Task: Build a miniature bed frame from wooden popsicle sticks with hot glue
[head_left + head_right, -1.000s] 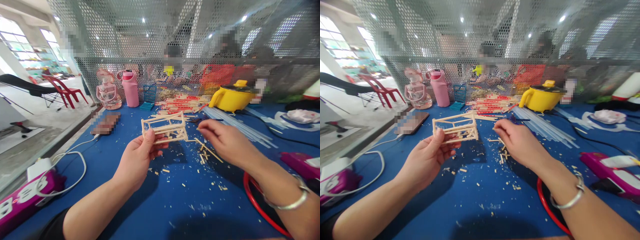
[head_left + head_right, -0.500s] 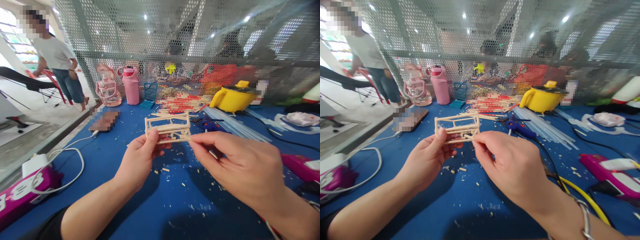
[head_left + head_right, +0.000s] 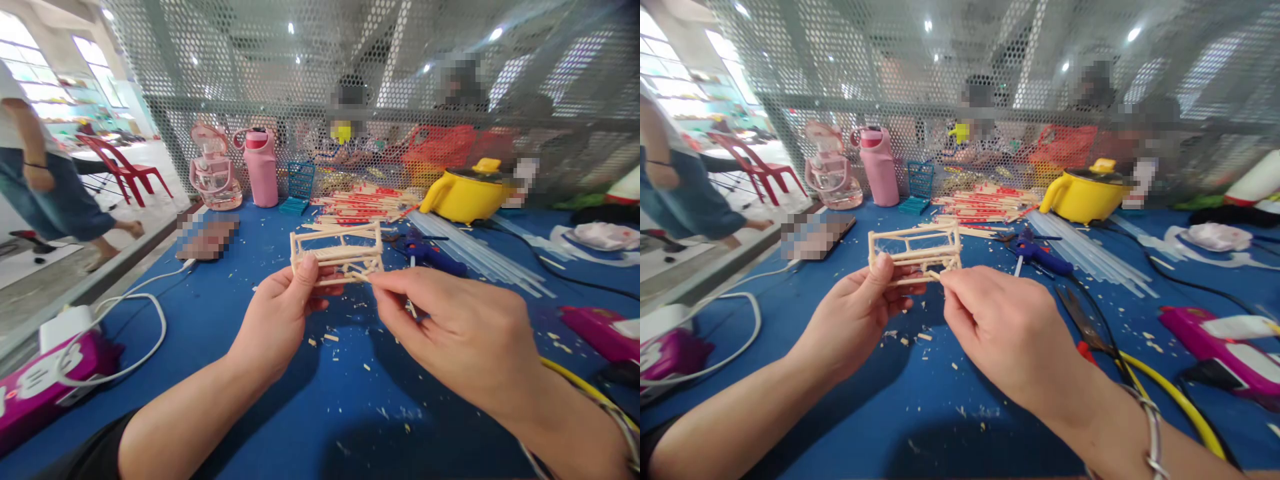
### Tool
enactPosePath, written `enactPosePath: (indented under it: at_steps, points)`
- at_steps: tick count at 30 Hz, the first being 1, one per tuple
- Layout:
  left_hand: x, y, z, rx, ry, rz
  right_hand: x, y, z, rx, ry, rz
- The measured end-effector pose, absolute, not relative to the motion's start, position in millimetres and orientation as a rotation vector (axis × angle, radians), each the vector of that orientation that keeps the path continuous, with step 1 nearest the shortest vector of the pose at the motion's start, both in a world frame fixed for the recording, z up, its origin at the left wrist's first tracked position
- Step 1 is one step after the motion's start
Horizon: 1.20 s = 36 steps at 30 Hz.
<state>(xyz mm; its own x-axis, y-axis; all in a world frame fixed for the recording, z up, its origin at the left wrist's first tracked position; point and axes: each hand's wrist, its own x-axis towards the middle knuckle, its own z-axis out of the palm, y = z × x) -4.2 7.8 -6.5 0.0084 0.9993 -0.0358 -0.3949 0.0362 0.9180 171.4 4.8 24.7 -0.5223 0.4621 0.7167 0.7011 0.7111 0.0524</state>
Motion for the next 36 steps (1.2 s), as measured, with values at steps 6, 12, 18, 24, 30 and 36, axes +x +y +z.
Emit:
enactPosePath:
  at_steps: [6,12,18,24,30,36]
  points:
    - [-4.2,8.1,-6.5,0.894,0.929,1.344,171.9,3.4,26.0,-0.839,-2.229,-0.445]
    - [-3.9,7.4,-6.0,0.902,0.928,1.346,172.2,3.5,25.6,-0.881,-2.217,-0.428]
    - [-3.9,7.6,-6.6,0.896,0.940,1.334,171.4,-1.0,24.9,-0.892,-2.210,-0.463]
    - [-2.7,6.5,-8.3,0.953,0.930,1.312,172.1,2.0,27.4,-0.856,-2.168,-0.450]
    - [-1.7,5.1,-8.3,0.967,0.919,1.284,170.6,8.1,25.9,-0.842,-2.189,-0.449]
    - [-1.3,5.3,-9.1,0.956,0.917,1.305,172.3,7.9,26.2,-0.820,-2.198,-0.469]
